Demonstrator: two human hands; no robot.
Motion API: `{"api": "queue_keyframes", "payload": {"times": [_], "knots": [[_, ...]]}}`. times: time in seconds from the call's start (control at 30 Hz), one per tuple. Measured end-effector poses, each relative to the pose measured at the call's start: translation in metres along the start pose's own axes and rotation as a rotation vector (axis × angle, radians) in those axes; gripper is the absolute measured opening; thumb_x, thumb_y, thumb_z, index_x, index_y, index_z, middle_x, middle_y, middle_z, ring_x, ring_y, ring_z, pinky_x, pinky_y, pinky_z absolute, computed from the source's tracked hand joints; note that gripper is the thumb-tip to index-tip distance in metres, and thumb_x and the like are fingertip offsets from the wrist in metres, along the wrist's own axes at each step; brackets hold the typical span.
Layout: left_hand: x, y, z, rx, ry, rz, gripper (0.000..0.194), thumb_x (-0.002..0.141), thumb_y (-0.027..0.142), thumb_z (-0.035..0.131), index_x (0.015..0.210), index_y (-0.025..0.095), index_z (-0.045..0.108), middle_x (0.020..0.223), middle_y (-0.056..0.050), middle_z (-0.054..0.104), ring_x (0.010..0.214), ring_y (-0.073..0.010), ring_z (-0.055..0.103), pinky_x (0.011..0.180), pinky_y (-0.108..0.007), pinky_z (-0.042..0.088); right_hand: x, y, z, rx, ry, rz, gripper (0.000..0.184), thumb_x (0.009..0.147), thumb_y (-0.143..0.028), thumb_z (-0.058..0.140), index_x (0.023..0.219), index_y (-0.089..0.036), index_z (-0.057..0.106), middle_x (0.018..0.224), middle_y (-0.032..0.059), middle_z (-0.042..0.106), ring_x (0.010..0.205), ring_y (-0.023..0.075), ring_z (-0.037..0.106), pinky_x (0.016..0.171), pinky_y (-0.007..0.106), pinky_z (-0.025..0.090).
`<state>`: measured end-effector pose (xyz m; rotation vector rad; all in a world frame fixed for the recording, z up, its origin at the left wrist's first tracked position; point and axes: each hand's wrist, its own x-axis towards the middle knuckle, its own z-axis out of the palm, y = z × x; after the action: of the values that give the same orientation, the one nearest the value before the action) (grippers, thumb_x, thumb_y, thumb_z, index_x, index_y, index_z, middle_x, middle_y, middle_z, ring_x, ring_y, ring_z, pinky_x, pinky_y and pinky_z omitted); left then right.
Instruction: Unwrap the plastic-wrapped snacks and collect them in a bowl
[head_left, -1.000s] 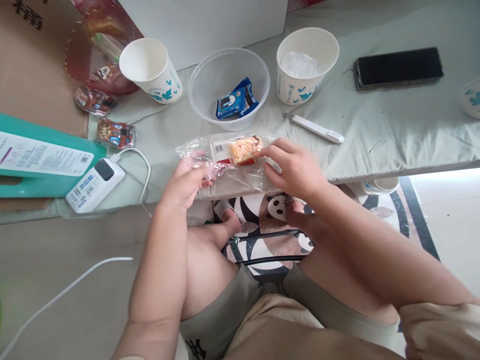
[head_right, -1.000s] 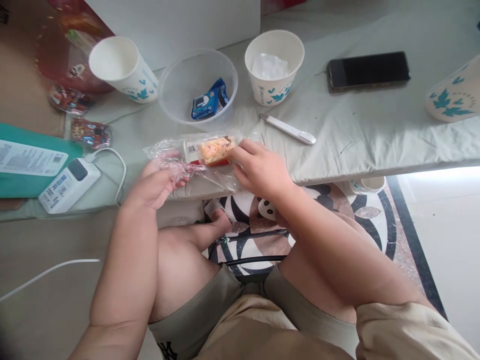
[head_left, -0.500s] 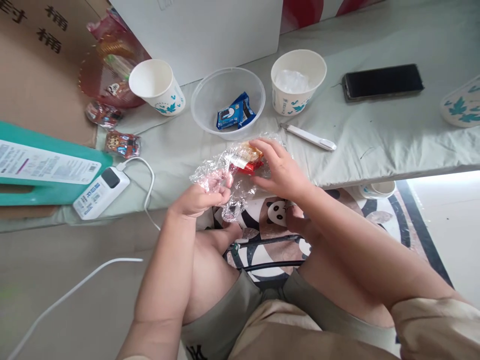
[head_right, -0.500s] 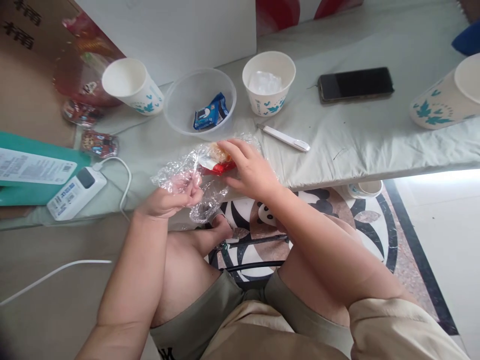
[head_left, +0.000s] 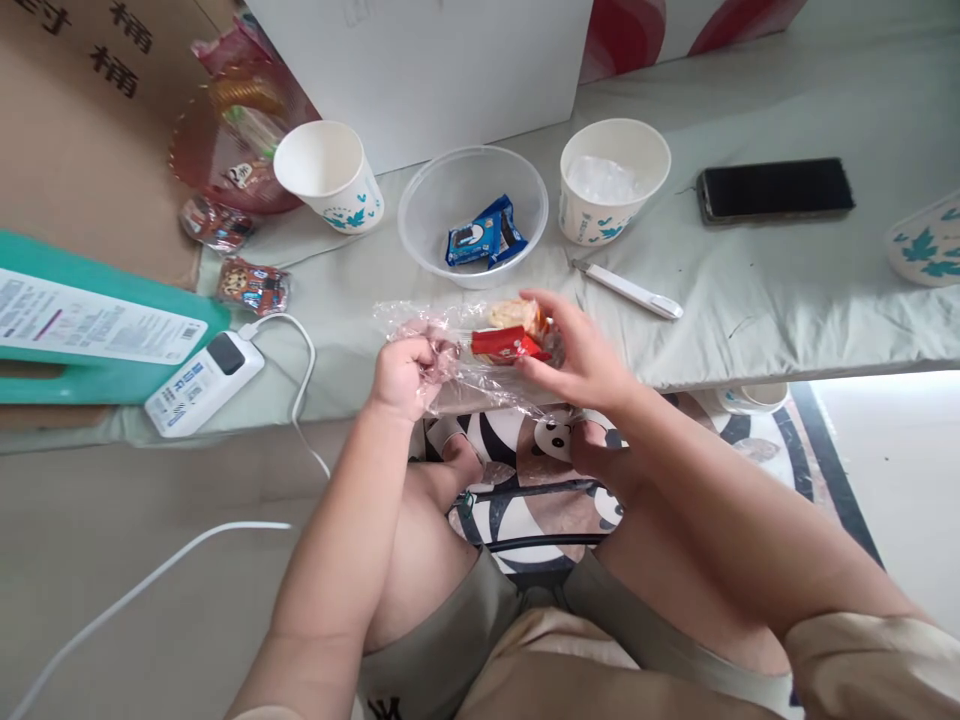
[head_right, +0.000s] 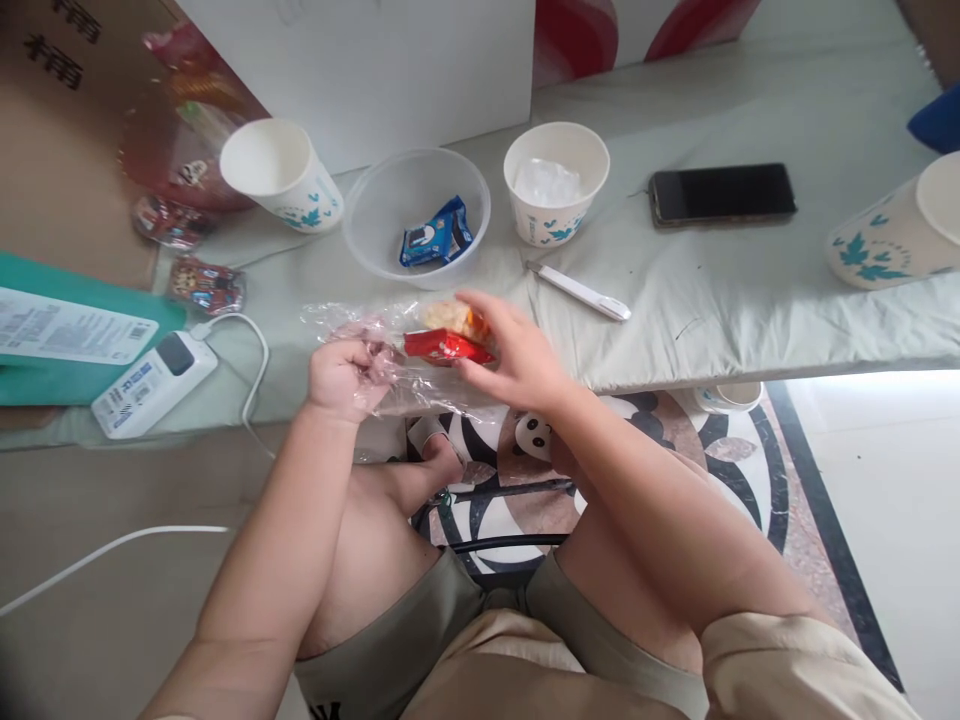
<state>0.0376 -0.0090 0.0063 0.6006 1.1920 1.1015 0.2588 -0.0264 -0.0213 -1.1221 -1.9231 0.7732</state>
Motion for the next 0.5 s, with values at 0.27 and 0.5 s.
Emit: {"api": "queue_keyframes", "payload": {"times": [0.27,0.5], "knots": [[0.007,0.011,-0.006,-0.166,0.23,-0.053,0.023,0.048,0.011,0.05,0.06,0.02,0.033,0.053,0.007,0.031,0.036,-0.0041,0.027,0.035,-0.018,0.016,0.002,0.007,0.004,0.22,0.209,0.098,0.057,0.089,-0.056,0.055,0.136,-0.024,0.052,0.123,0.0121,0.07,0.106,0.0285,0.069,0.089,0.046,0.059],[0.006,0.01,-0.011,-0.213,0.198,-0.098,0.022,0.04,0.011,0.047,0.058,0.02,0.037,0.049,0.007,0.031,0.036,-0.0046,0.024,0.034,-0.019,0.015,0.034,0.019,-0.003,0.068,0.513,0.099,0.053,0.104,-0.053,0.026,0.147,-0.029,0.045,0.129,0.0148,0.064,0.116,0.0302,0.068,0.092,0.05,0.059]]}}
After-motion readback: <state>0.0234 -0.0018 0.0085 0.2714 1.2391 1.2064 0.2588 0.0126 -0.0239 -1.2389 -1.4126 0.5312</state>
